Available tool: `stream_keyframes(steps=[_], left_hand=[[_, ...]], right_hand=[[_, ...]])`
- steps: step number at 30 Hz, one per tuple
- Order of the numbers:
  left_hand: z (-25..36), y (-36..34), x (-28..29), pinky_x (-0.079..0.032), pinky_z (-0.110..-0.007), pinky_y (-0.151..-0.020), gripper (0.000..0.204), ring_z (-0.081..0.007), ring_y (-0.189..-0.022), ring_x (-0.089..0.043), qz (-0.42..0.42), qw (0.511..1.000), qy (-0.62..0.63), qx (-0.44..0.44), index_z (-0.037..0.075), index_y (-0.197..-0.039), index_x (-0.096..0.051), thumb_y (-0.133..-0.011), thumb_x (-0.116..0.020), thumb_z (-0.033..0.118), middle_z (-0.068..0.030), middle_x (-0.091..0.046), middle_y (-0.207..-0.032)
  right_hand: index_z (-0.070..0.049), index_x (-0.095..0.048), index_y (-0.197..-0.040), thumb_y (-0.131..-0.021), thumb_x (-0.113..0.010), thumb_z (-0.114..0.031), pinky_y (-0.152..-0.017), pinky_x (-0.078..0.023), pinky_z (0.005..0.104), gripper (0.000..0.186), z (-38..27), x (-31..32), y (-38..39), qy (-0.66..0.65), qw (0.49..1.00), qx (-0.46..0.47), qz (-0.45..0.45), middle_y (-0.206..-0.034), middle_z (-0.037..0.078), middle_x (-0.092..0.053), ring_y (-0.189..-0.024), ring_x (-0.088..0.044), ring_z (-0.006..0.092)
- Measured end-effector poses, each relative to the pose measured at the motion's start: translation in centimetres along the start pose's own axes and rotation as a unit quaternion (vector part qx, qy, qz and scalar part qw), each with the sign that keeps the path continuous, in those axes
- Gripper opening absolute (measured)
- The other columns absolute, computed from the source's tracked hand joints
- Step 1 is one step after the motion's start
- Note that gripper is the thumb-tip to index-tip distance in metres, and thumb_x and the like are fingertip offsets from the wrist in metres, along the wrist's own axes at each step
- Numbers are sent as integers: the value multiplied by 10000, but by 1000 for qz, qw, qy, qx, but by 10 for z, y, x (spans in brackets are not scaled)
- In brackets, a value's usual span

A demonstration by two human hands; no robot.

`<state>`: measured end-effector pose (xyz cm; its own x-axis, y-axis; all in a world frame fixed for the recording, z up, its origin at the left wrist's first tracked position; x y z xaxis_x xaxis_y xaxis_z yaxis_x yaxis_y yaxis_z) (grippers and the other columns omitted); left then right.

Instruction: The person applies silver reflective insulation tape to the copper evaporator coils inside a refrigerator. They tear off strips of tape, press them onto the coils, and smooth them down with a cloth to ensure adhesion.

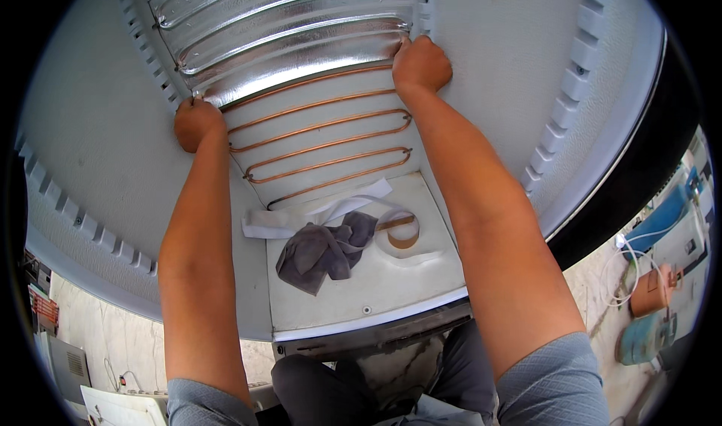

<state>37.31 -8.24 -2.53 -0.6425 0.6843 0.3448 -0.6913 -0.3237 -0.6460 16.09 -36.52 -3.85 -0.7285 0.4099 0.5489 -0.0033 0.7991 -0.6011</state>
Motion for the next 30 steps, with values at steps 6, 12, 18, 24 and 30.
stream_keyframes(steps=[6,12,18,24,30], left_hand=[[8,-13,-1,-582,-470,-701,235,-347,-846,-754,23,999,23,-3,144,-1057,-801,-1012,-608,272,-120,-785,-983],[3,-10,4,-552,-501,-667,213,-375,-812,-734,6,1000,24,12,137,-988,-775,-1001,-613,274,-122,-777,-934],[8,-10,-1,-579,-477,-669,230,-362,-839,-755,1,1000,9,19,127,-1051,-760,-1023,-603,292,-130,-782,-944],[4,-11,1,-596,-471,-728,231,-350,-902,-763,22,1000,1,0,136,-1141,-748,-1019,-603,269,-137,-785,-999],[-7,-13,-1,-585,-474,-794,289,-375,-939,-751,57,993,86,-59,110,-1214,-739,-965,-609,176,-165,-777,-1060]], right_hand=[[-65,-755,-965,-1008,-624,-439,-771,-603,491,399,-12,20,-8,-51,998,-24,-4,-956,190,-773,-904,-760,393],[-65,-759,-952,-992,-656,-415,-766,-605,500,367,-12,12,-1,-41,999,-21,-4,-934,198,-773,-889,-762,397],[-61,-762,-951,-988,-662,-402,-759,-606,496,357,-8,12,-8,-30,999,-2,23,-925,193,-771,-881,-760,396],[-67,-768,-973,-986,-660,-424,-760,-604,500,373,-11,11,-5,-26,999,-3,23,-952,176,-776,-891,-757,403],[-71,-773,-988,-988,-650,-445,-773,-600,501,394,-11,13,-8,-24,1000,-6,10,-984,183,-775,-918,-754,400]])
Point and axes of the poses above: each hand's wrist, its own y-axis away from the middle knuckle, its own x-axis out of the back of the hand, z = x × y, the point moved 1 cm from there along -y, towards the middle knuckle
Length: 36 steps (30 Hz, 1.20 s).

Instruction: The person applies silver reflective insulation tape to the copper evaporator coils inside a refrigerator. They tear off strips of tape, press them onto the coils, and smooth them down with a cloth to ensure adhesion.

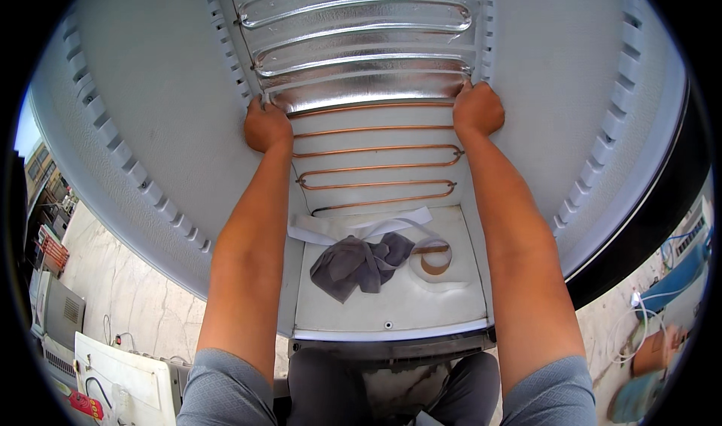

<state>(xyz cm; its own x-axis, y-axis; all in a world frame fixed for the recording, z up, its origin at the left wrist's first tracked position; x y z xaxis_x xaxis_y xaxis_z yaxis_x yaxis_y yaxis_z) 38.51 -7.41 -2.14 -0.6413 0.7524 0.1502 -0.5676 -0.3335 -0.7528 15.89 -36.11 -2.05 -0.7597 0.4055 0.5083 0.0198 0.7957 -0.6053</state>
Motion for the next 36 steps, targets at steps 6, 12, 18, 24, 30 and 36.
stream_keyframes(steps=[6,12,18,24,30,36], left_hand=[[2,35,25,-484,-457,-1031,518,-349,-1265,-604,-161,984,56,-53,52,-1450,-560,-934,-598,82,-177,-592,-1451],[-16,50,3,-245,-487,-1260,661,-404,-1520,-325,-132,918,-68,-367,-63,-1541,-393,-900,-555,-26,-251,-373,-1616],[-26,49,0,-149,-484,-1298,763,-410,-1577,-216,-185,924,-119,-312,-79,-1602,-247,-895,-532,-41,-271,-250,-1680],[-32,43,-5,-153,-491,-1298,755,-402,-1575,-231,-160,914,-131,-349,-64,-1598,-268,-897,-543,-26,-261,-267,-1677],[-16,39,-1,-176,-495,-1292,709,-391,-1553,-280,-165,902,-141,-374,-67,-1561,-346,-884,-553,-20,-245,-335,-1640],[5,53,-9,-215,-487,-1282,677,-394,-1486,-357,-165,893,-103,-406,-86,-1521,-407,-865,-567,-26,-235,-440,-1531]], right_hand=[[-73,-772,-993,-992,-635,-461,-776,-599,502,412,5,-1,0,-2,1000,0,-5,-1000,183,-774,-927,-753,399],[-78,-773,-1001,-994,-629,-468,-784,-599,499,415,1,-4,0,5,1000,2,-1,-1006,178,-775,-937,-752,400],[-76,-769,-1013,-1000,-624,-456,-793,-596,499,407,3,-2,-1,-1,1000,5,-3,-1010,176,-775,-943,-749,396],[-75,-765,-1019,-1004,-617,-452,-806,-588,508,405,3,-3,0,-9,1000,6,-10,-1021,177,-771,-952,-742,403],[-86,-768,-1022,-1000,-625,-456,-813,-587,510,398,1,0,0,-9,1000,-9,-21,-1024,183,-769,-964,-741,405],[-85,-772,-1005,-991,-639,-456,-825,-590,507,395,2,-2,0,-14,1000,-9,-14,-1023,181,-770,-977,-742,405]])
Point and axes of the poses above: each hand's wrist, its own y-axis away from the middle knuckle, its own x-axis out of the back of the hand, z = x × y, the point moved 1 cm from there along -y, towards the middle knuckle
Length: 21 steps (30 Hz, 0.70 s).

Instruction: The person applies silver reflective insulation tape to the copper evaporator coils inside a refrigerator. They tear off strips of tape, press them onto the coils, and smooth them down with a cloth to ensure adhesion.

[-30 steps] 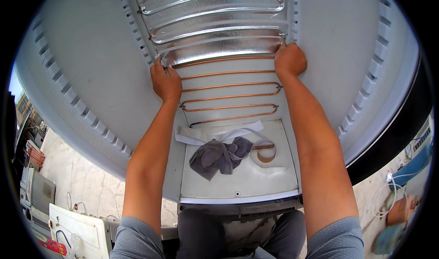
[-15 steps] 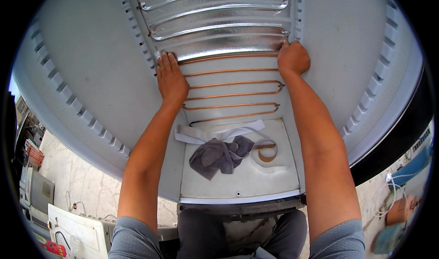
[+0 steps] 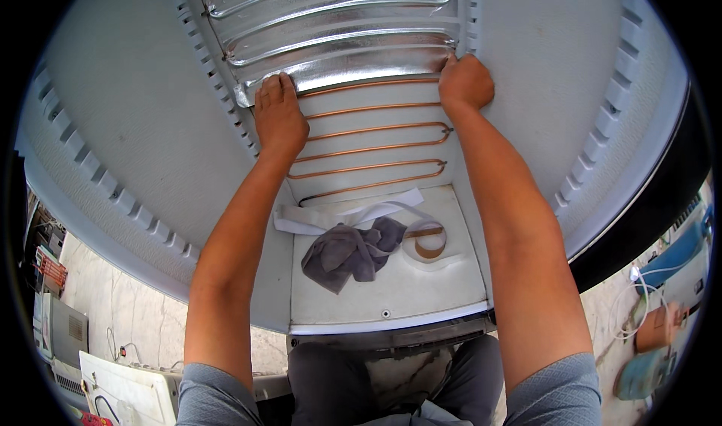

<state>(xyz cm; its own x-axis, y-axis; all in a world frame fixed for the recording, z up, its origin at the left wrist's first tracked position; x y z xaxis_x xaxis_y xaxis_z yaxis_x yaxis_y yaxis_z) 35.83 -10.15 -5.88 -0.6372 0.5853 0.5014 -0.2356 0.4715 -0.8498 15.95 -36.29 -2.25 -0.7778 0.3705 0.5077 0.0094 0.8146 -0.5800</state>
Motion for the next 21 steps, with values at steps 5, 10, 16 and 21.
stream_keyframes(steps=[5,10,16,21], left_hand=[[10,-9,-2,-301,-480,-1237,678,-397,-1407,-425,28,998,31,-43,-102,-1496,-429,-836,-579,-51,-238,-472,-1469],[20,-15,-3,-339,-476,-1208,666,-412,-1357,-457,44,994,39,-92,-110,-1467,-458,-817,-595,-51,-237,-507,-1402],[44,-23,-7,-357,-467,-1193,653,-407,-1326,-481,44,993,41,-101,-113,-1450,-474,-818,-613,-32,-230,-528,-1365],[61,-30,-11,-376,-457,-1177,645,-397,-1315,-490,25,993,61,-99,-107,-1449,-481,-823,-615,-31,-218,-533,-1363]], right_hand=[[-86,-775,-994,-988,-645,-452,-822,-593,502,388,1,-1,0,-1,1000,5,5,-1019,176,-772,-975,-744,400],[-87,-776,-991,-985,-650,-448,-820,-596,497,383,1,-3,-1,3,1000,6,16,-1015,180,-772,-969,-746,394],[-75,-776,-999,-984,-661,-428,-804,-604,488,372,1,4,1,-1,1000,6,8,-1007,178,-771,-969,-747,393],[-64,-776,-997,-986,-660,-428,-805,-606,485,382,-3,4,0,-5,1000,-4,-5,-1012,176,-770,-970,-748,392]])
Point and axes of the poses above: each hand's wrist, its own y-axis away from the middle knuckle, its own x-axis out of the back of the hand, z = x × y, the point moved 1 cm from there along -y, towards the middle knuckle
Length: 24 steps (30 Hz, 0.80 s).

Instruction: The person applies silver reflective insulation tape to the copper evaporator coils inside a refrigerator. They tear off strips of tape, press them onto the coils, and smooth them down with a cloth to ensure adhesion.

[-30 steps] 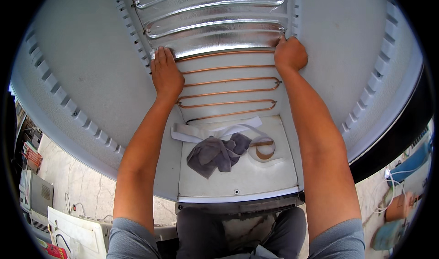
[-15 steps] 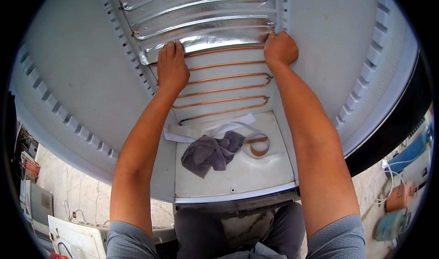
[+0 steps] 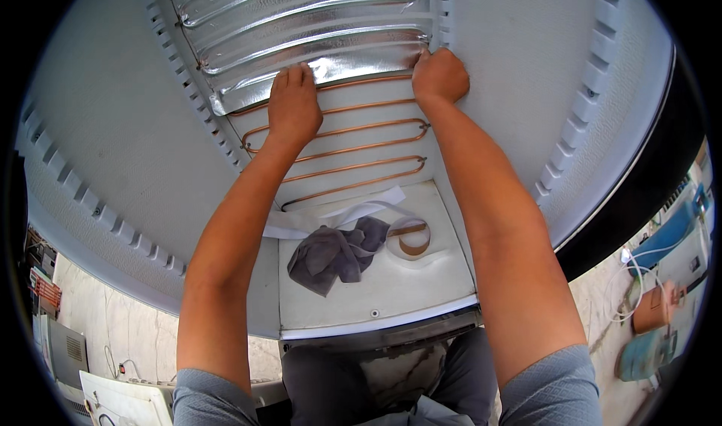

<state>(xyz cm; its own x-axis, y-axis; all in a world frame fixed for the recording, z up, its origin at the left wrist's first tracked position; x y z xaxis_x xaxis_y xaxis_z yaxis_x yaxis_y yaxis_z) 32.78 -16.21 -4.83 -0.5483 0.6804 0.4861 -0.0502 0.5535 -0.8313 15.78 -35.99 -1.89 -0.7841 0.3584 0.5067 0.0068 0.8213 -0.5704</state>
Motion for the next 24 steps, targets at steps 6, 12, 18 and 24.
stream_keyframes(steps=[6,12,18,24], left_hand=[[16,-8,-6,-410,-434,-1149,637,-371,-1297,-507,0,1000,2,-12,-92,-1441,-501,-819,-625,-35,-189,-543,-1360],[28,-15,-11,-437,-430,-1121,643,-353,-1298,-514,13,999,22,-44,-78,-1443,-509,-812,-628,-46,-169,-557,-1353],[28,-20,-15,-437,-429,-1124,647,-341,-1303,-513,13,996,26,-83,-57,-1457,-506,-819,-613,-48,-158,-558,-1367],[52,-34,-15,-437,-421,-1124,667,-331,-1294,-514,-32,995,48,-85,-43,-1489,-481,-831,-585,-57,-153,-550,-1367]], right_hand=[[-53,-777,-982,-986,-657,-420,-791,-607,478,385,1,-1,-1,3,1000,1,1,-991,188,-769,-933,-754,386],[-38,-790,-918,-990,-646,-356,-774,-610,477,357,3,2,2,-13,999,21,22,-961,199,-769,-897,-755,388],[-22,-790,-919,-982,-656,-293,-774,-620,449,309,-2,9,1,-15,1000,1,8,-952,198,-773,-901,-763,373],[-10,-777,-975,-961,-699,-389,-831,-601,490,388,3,3,-2,-17,1000,6,2,-1039,216,-758,-976,-741,410]])
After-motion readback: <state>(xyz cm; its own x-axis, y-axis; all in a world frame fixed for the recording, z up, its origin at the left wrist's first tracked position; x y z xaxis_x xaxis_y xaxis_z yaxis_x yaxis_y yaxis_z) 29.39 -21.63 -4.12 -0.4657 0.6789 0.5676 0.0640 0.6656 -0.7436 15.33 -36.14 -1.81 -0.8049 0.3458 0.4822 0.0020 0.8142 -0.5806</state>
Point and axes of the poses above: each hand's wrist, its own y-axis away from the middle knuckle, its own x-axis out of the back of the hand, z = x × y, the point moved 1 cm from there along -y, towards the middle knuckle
